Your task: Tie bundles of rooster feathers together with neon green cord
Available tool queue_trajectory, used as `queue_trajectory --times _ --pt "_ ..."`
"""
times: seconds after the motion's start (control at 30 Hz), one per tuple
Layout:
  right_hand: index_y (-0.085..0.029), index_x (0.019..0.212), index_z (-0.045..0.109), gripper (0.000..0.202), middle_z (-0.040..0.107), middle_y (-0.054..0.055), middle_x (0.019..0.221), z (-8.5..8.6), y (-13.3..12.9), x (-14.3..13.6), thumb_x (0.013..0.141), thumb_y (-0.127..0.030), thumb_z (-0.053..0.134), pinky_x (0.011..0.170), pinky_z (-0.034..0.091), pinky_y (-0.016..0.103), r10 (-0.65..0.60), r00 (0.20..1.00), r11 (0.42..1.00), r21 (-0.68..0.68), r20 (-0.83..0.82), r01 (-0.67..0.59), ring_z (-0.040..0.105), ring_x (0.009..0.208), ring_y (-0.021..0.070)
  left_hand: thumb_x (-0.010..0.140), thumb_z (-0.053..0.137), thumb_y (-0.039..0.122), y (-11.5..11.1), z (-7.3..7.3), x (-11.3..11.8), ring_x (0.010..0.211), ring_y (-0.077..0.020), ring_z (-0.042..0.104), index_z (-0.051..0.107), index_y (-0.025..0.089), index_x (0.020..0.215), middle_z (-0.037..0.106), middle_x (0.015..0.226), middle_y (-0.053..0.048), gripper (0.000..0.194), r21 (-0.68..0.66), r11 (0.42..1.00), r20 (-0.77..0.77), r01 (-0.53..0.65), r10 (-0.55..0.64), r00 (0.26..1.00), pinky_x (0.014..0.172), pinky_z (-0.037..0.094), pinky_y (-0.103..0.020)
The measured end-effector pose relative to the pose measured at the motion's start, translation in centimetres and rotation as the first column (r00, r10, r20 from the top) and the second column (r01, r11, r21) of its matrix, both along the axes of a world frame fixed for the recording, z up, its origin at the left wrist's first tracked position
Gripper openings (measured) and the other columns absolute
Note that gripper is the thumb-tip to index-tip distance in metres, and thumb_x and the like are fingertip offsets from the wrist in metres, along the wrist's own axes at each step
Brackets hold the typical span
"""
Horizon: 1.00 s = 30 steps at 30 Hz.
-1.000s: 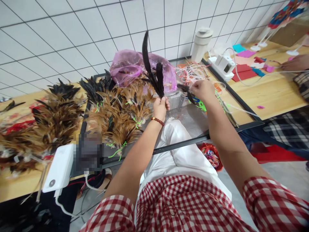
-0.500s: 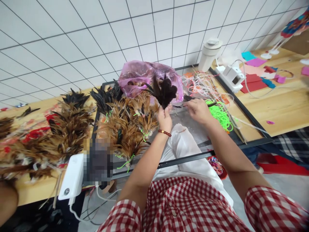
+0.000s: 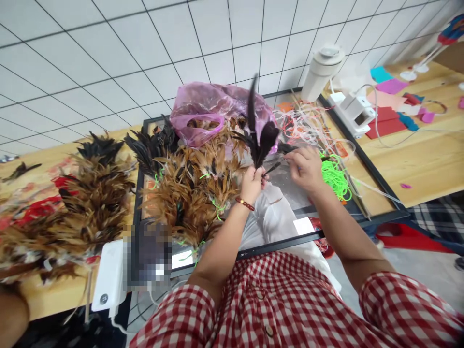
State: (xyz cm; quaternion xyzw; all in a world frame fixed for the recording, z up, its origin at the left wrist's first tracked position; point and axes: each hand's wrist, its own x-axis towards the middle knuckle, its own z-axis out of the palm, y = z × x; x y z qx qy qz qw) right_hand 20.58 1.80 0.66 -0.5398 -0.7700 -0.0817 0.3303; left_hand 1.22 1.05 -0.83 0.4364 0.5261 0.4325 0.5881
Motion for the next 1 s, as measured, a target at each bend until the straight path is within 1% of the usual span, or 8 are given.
queue_trajectory --times 0.27,0.4,0.5,0.6,0.7,0.77,0.87,1.0 --pt "-0.022 0.089 0.07 0.018 0.072 0.011 0.09 -1.0 0.6 0.6 0.089 -0.033 0.055 0.087 0.046 0.045 -0.039 0.999 0.998 -0.049 0.03 0.041 0.061 0.092 0.0275 0.091 0.058 0.009 -0.6 -0.7 -0.3 0.086 -0.0208 0.065 0.061 0.021 0.083 0.066 0.081 -0.005 0.014 0.34 0.859 -0.489 0.382 -0.186 0.852 0.085 0.051 -0.033" --pt "-0.021 0.096 0.072 0.029 0.072 0.015 0.101 0.3 0.7 0.4 0.097 -0.041 0.05 0.091 0.049 0.047 -0.178 0.969 0.98 -0.12 -0.17 0.159 0.063 0.098 0.029 0.099 0.056 0.029 -0.5 -0.5 0.5 0.061 -0.0132 0.052 0.054 0.021 0.079 0.054 0.068 0.001 0.022 0.167 0.971 -0.004 0.172 -0.174 0.985 0.063 0.048 -0.027" --pt "-0.023 0.094 0.074 0.038 0.071 0.013 0.103 1.4 0.2 0.8 0.097 -0.055 0.055 0.088 0.051 0.044 -0.082 0.932 0.97 -0.244 -0.353 -0.007 0.064 0.097 0.0276 0.101 0.058 0.042 0.2 0.4 0.8 0.054 -0.0085 0.045 0.051 0.021 0.083 0.047 0.065 0.004 0.029 -0.041 0.999 0.407 -0.006 0.022 0.913 0.052 0.042 -0.021" --pt "-0.023 0.081 0.075 0.043 0.07 0.006 0.082 1.8 -0.4 0.9 0.084 -0.066 0.072 0.074 0.049 0.035 0.286 0.842 0.723 -0.474 -0.457 -0.503 0.063 0.078 0.0214 0.1 0.062 0.04 0.9 1.4 0.7 0.051 -0.0057 0.039 0.047 0.021 0.081 0.041 0.063 0.006 0.031 -0.151 0.979 0.509 -0.138 0.197 0.838 0.049 0.034 -0.018" --pt "-0.021 0.077 0.076 0.044 0.067 0.003 0.073 1.1 -0.9 -0.5 0.08 -0.065 0.078 0.067 0.042 0.03 0.524 0.743 0.443 -0.611 -0.418 -0.656 0.058 0.067 0.0169 0.104 0.056 0.033 1.2 1.9 0.6 0.05 -0.0043 0.036 0.045 0.021 0.08 0.039 0.063 0.007 0.029 -0.199 0.953 0.538 -0.226 0.299 0.788 0.048 0.031 -0.017" --pt "-0.02 0.078 0.075 0.039 0.068 0.004 0.074 0.3 -0.8 -2.2 0.087 -0.058 0.074 0.069 0.039 0.03 0.547 0.796 0.519 -0.641 -0.258 -0.565 0.059 0.069 0.0176 0.105 0.051 0.029 1.2 1.7 0.6 0.049 -0.0037 0.036 0.045 0.02 0.08 0.039 0.063 0.007 0.028 -0.191 0.948 0.55 -0.254 0.318 0.773 0.048 0.03 -0.017" --pt "-0.018 0.098 0.076 0.028 0.074 0.011 0.093 -0.6 -0.2 -4.4 0.097 -0.043 0.063 0.08 0.04 0.034 0.341 0.94 0.784 -0.554 0.009 -0.28 0.064 0.088 0.0243 0.105 0.052 0.029 1.2 1.1 0.8 0.048 -0.0038 0.037 0.046 0.02 0.081 0.041 0.062 0.007 0.026 -0.137 0.941 0.543 -0.309 0.332 0.772 0.046 0.028 -0.017" --pt "-0.014 0.13 0.069 0.037 0.07 0.02 0.128 -0.4 0.3 -5.0 0.1 -0.031 0.055 0.09 0.042 0.043 0.042 0.988 0.9 -0.436 0.15 0.028 0.061 0.113 0.033 0.102 0.057 0.037 1.6 0.5 0.7 0.048 -0.0038 0.037 0.045 0.021 0.082 0.042 0.062 0.008 0.029 -0.109 0.899 0.494 -0.423 0.418 0.762 0.046 0.028 -0.018"
